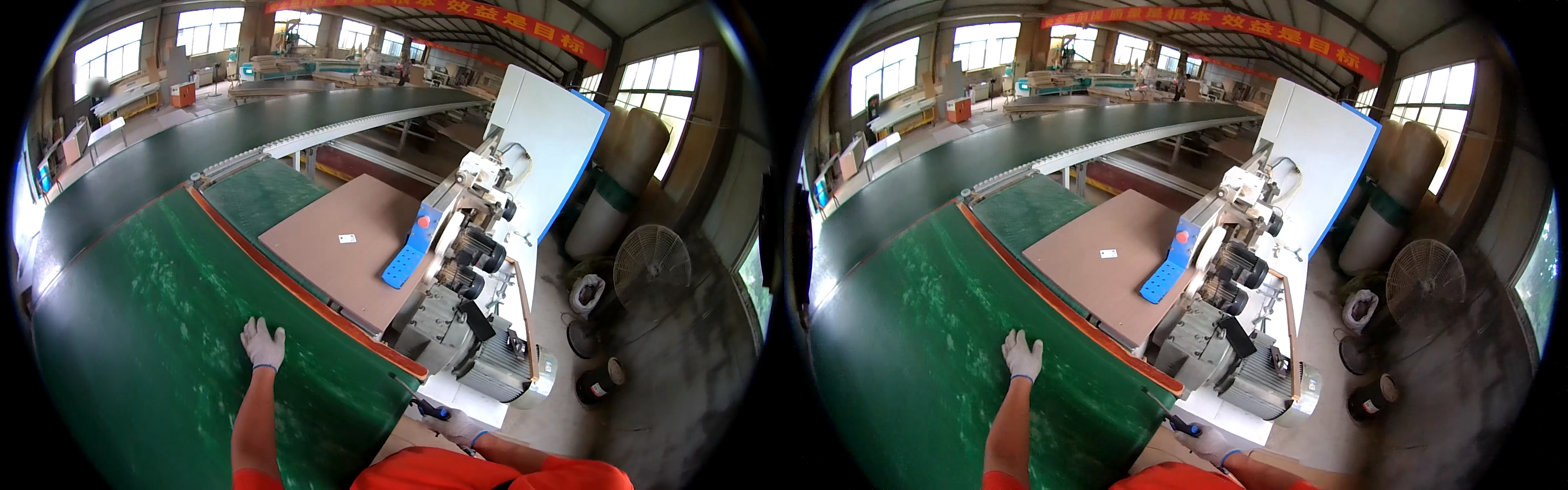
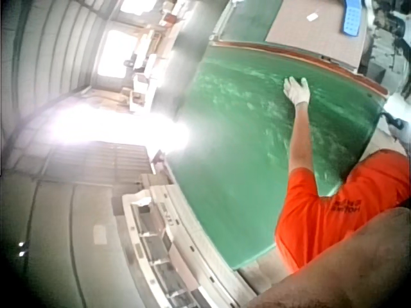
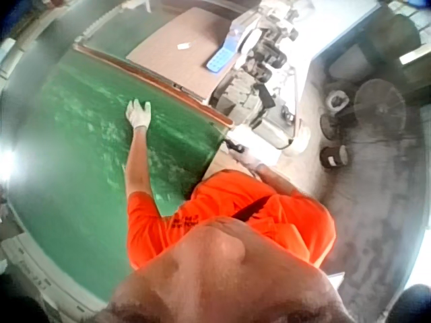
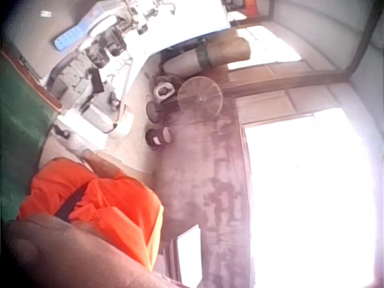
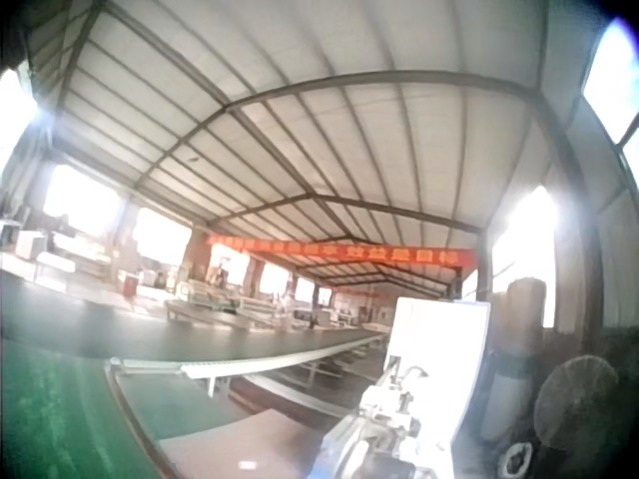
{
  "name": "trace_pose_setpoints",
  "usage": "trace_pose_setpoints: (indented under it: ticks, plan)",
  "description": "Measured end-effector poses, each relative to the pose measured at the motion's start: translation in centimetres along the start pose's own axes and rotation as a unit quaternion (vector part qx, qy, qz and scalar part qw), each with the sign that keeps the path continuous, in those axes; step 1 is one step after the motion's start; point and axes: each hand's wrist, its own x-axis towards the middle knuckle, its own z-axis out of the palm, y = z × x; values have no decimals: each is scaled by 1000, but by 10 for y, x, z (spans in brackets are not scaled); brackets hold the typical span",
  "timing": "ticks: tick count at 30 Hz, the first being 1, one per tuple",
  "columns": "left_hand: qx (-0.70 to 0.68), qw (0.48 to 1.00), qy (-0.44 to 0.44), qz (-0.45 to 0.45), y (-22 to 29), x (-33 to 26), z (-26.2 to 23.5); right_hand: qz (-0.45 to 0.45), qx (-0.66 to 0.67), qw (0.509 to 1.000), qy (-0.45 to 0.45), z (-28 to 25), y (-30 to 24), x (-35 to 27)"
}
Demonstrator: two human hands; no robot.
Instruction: The person repeatedly picks up large rectangular panels from a conveyor belt and places them onto a processing machine. They use a handheld tool to apply a substance to the panels before moving them to a stack.
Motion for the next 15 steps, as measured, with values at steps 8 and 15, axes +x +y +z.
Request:
trace_pose_setpoints:
  ticks: [8, 15]
  plan:
    - [51, 995, -15, 88, 33, 110, 38, 50, -92, 994, 43, -2, -55, -33]
    - [145, 988, -49, 25, 4, 192, 42, 127, 66, 970, 196, -11, -22, -49]
